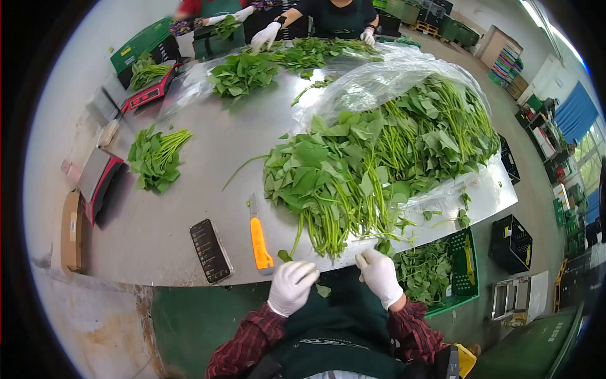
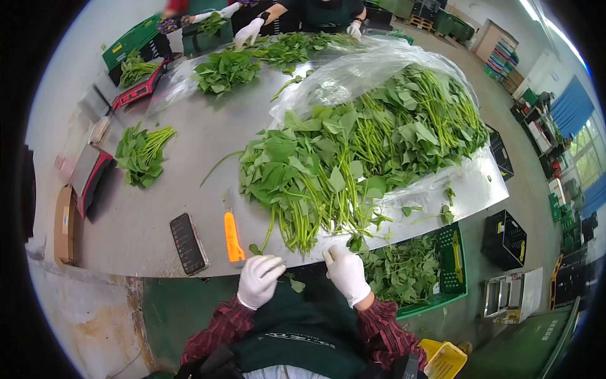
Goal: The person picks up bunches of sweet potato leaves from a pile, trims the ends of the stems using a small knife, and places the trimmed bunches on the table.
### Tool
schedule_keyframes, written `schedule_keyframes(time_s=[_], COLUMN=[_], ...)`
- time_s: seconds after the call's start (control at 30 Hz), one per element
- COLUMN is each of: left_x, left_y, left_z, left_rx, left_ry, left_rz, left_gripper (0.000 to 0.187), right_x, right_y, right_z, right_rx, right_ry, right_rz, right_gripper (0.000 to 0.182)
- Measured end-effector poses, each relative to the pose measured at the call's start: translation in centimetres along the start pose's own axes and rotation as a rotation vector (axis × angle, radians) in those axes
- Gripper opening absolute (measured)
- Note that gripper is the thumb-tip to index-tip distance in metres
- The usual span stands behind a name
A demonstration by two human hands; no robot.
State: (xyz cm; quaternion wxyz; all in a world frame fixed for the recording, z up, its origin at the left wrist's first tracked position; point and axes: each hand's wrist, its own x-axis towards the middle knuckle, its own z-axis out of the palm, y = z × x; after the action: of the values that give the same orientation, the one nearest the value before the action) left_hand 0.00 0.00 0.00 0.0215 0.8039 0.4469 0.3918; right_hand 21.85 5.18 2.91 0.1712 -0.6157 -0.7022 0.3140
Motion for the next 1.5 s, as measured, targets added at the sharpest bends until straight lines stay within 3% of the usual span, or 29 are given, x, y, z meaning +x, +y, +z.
schedule_keyframes(time_s=[0.07,0.1,0.2,0.23,0.37,0.43,0.5,0.57,0.7,0.83,0.87,0.9,1.07,1.1,1.13,1.17,1.23,1.27,1.37,1.5], left_x=[1.0,2.3,4.1,4.3,3.3,2.5,1.8,2.1,4.2,7.6,8.8,9.8,15.2,16.0,16.4,16.7,17.0,16.6,15.6,13.9], left_y=[0.1,2.6,2.2,2.5,2.9,3.5,3.9,4.0,3.5,3.5,3.6,3.9,5.6,5.9,6.1,6.1,6.5,6.4,7.5,8.9], left_z=[0.4,2.4,2.3,2.3,3.4,4.1,4.9,4.8,4.4,5.0,5.2,5.4,6.6,7.3,7.7,7.7,7.9,8.6,8.9,10.0], left_rx=[-0.08,-0.142,-0.141,-0.165,-0.232,-0.254,-0.28,-0.282,-0.286,-0.287,-0.336,-0.385,-0.709,-0.881,-1.053,-1.053,-1.311,-1.462,-1.428,-1.461], left_ry=[-0.036,-0.015,-0.03,-0.027,-0.04,-0.081,-0.112,-0.133,-0.11,-0.128,-0.081,-0.039,0.001,-0.026,-0.053,-0.052,-0.296,-0.295,-0.251,-0.084], left_rz=[0.056,0.056,0.107,0.077,-0.016,-0.046,-0.029,-0.01,-0.002,-0.027,-0.042,-0.068,-0.352,-0.504,-0.66,-0.665,-0.852,-0.861,-0.933,-0.976], left_gripper=[0.034,0.034,0.034,0.034,0.031,0.027,0.028,0.029,0.027,0.026,0.026,0.025,0.021,0.022,0.022,0.022,0.025,0.025,0.023,0.021], right_x=[1.3,1.5,5.3,6.4,9.7,10.7,10.9,9.9,5.9,7.2,5.5,4.6,1.6,1.6,0.6,-0.6,-2.0,-2.4,-3.0,-3.4], right_y=[-1.3,0.4,0.7,1.3,5.4,7.0,7.4,6.4,1.8,5.9,3.3,2.3,3.8,3.8,3.9,3.7,3.7,3.9,4.3,4.2], right_z=[0.1,-1.9,-1.6,-2.1,-2.6,-2.7,-3.8,-6.5,-12.3,-10.6,-11.4,-11.4,-8.9,-8.3,-8.1,-7.8,-7.4,-7.1,-7.1,-6.5], right_rx=[0.26,0.22,0.048,-0.054,-0.349,-0.426,-0.424,-0.226,0.508,0.273,0.473,0.727,0.65,0.56,0.632,0.702,0.582,0.57,0.535,0.702], right_ry=[0.088,0.082,0.503,0.606,0.562,0.281,0.273,0.463,0.649,0.539,0.495,0.484,0.515,0.524,0.447,0.371,0.293,0.282,0.293,0.519], right_rz=[0.097,0.117,-0.158,-0.158,0.012,0.009,-0.023,-0.011,-0.004,0.01,0.089,0.139,0.041,-0.05,0.001,0.055,0.018,-0.007,-0.015,0.095], right_gripper=[0.019,0.019,0.015,0.017,0.023,0.027,0.029,0.028,0.018,0.017,0.019,0.02,0.019,0.018,0.018,0.018,0.015,0.015,0.015,0.021])
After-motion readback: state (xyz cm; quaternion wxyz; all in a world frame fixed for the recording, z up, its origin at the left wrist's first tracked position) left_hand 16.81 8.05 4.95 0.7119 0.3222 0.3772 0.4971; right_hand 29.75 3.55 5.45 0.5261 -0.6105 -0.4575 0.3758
